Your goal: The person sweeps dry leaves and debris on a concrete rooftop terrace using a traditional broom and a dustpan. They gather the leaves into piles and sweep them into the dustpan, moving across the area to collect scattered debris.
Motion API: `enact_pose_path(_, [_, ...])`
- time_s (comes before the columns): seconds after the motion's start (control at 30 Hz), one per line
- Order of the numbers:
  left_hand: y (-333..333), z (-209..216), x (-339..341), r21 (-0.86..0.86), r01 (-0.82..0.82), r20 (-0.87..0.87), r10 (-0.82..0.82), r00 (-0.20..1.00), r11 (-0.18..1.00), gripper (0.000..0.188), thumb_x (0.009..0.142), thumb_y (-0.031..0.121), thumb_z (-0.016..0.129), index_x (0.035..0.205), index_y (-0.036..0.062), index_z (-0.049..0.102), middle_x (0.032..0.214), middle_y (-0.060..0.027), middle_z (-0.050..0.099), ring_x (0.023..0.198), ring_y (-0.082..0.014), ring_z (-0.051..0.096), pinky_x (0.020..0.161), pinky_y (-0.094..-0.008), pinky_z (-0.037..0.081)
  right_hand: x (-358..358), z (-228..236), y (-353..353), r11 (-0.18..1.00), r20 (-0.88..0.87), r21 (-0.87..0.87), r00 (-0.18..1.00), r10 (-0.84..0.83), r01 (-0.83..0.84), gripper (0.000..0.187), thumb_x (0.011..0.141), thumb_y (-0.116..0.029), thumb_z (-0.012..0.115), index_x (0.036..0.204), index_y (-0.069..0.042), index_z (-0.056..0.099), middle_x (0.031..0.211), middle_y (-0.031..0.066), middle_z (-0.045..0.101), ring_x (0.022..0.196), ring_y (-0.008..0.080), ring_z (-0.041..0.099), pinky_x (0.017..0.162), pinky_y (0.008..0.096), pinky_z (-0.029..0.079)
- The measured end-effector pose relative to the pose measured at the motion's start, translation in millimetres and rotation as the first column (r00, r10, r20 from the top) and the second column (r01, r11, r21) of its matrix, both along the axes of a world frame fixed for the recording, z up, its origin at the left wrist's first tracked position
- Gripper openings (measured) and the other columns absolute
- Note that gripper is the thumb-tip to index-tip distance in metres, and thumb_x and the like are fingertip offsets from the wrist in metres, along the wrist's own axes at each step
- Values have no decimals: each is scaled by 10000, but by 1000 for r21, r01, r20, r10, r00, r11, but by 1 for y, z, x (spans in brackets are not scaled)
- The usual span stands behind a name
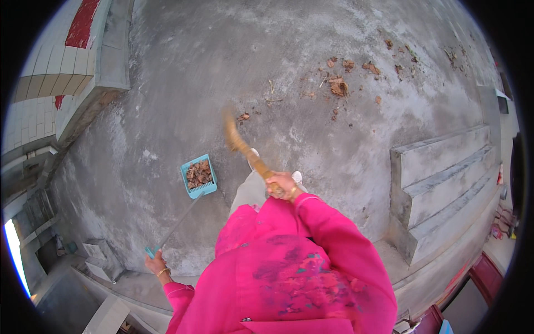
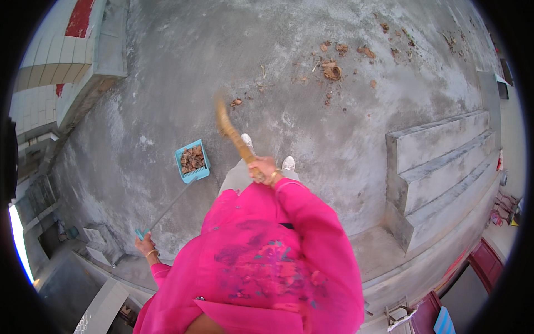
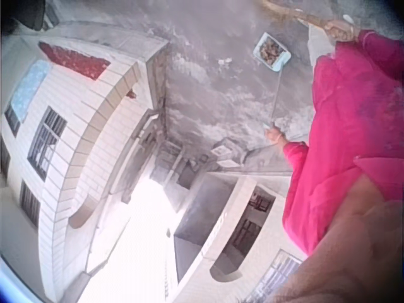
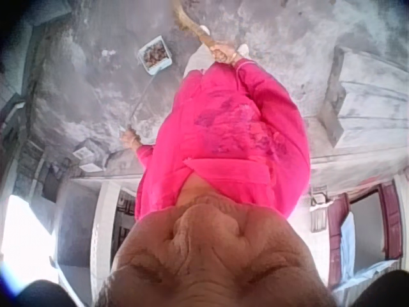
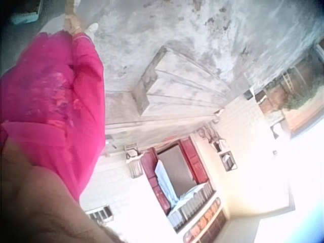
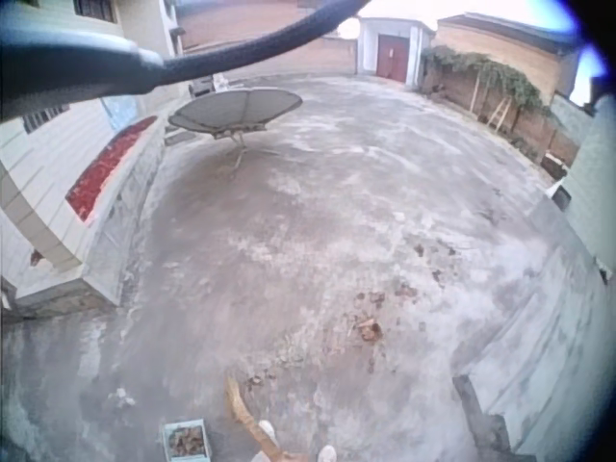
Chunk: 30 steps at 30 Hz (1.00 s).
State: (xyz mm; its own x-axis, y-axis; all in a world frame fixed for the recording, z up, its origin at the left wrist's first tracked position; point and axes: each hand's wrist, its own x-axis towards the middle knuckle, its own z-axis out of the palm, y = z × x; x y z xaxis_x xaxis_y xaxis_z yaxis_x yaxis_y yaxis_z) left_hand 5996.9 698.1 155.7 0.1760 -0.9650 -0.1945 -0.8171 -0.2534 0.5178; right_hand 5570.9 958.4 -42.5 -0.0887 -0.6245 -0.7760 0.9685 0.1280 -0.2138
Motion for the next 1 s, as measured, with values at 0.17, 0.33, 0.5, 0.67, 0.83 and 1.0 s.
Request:
enact_pose_path(0.17, [-65,-10,-27,0,96,25,-96,995,995,190,663,52,655,814,-21,566,531,-34,485,357,-116,407,328,-256,323,-20,-26,-48,996,92,68,995,46,-52,136,697,-111,629,755,-19,548,547,105,540,383,179,497,280,276,329])
enact_pose_path(0.33, [-120,-10,-55,18,195,47,-195,980,981,181,664,68,651,802,-9,563,528,-34,482,363,-117,414,330,-257,325,-100,-20,24,963,-85,194,981,-176,190,178,717,-125,611,846,-25,539,584,98,563,368,142,481,278,253,352])
enact_pose_path(0.5, [-147,-13,-88,30,204,-16,-204,979,979,183,664,69,654,803,-10,565,538,-37,485,366,-119,420,333,-258,341,-157,-14,19,886,-382,274,888,-258,375,152,748,-117,568,862,-30,520,584,83,548,371,153,484,278,266,358])
enact_pose_path(0.67, [-170,-15,-114,70,243,41,-246,968,968,214,671,55,643,864,-16,584,554,-32,494,370,-111,420,329,-252,345,-123,-2,-37,817,-437,334,845,-308,470,216,744,-63,576,942,-21,502,623,61,539,438,162,531,305,289,377])
enact_pose_path(0.83, [-186,-8,-148,33,299,-21,-299,954,954,238,673,37,627,901,-21,593,560,-26,497,371,-102,414,325,-248,339,-105,21,-67,921,-224,127,915,-335,368,207,731,-47,581,923,0,520,640,57,542,466,152,546,317,299,392])
enact_pose_path(1.0, [-187,-1,-194,12,341,-25,-341,940,940,223,669,32,622,886,-16,594,561,-24,494,371,-96,409,323,-239,337,-132,-5,-132,963,39,-13,963,-267,268,189,732,-87,602,884,-11,520,642,89,560,451,163,543,308,274,368])
